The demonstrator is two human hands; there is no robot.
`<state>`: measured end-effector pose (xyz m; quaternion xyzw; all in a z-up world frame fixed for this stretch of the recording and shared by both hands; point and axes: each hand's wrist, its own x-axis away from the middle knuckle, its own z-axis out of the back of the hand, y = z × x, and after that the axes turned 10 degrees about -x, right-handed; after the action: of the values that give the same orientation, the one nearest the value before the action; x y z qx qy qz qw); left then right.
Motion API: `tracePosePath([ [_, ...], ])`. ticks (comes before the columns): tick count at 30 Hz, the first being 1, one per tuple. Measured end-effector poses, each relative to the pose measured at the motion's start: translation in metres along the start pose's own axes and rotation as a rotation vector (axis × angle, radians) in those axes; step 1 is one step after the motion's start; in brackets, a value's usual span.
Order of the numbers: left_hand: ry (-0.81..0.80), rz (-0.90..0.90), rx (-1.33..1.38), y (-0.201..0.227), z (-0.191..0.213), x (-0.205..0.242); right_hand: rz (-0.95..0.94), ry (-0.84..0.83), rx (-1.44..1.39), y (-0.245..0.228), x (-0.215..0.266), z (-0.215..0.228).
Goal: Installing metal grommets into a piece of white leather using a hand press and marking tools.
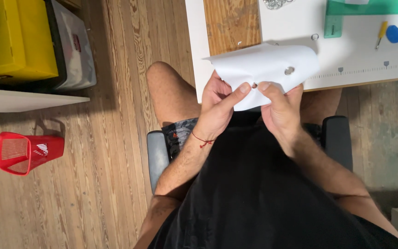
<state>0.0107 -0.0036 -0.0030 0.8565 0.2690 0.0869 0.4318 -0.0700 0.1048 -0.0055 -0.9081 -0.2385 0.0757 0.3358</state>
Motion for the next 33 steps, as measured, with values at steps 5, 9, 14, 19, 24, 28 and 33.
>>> tracePosePath([
  [5,-0.029,-0.02,-0.069,0.002,0.0,-0.005,0.091,-0.022,0.081,0.006,-0.003,0.005],
  [9,-0.014,-0.011,-0.106,-0.026,0.038,-0.009,-0.003,-0.04,0.061,0.012,-0.016,0.017],
  [14,0.048,-0.038,-0.158,0.005,0.027,-0.025,-0.187,0.007,-0.026,0.012,-0.04,0.001],
  [19,0.115,-0.105,-0.206,0.037,0.032,-0.039,-0.311,0.062,-0.045,0.003,-0.082,-0.035],
  [24,0.014,-0.003,-0.276,0.088,0.049,-0.038,-0.066,-0.221,0.536,-0.037,-0.102,-0.043],
  [28,-0.174,0.135,-0.518,0.137,0.047,-0.052,0.528,-0.406,0.692,-0.075,-0.118,-0.04],
  [33,-0.743,0.374,-0.633,0.138,0.028,-0.089,0.054,-1.173,1.163,-0.118,-0.109,-0.147],
])
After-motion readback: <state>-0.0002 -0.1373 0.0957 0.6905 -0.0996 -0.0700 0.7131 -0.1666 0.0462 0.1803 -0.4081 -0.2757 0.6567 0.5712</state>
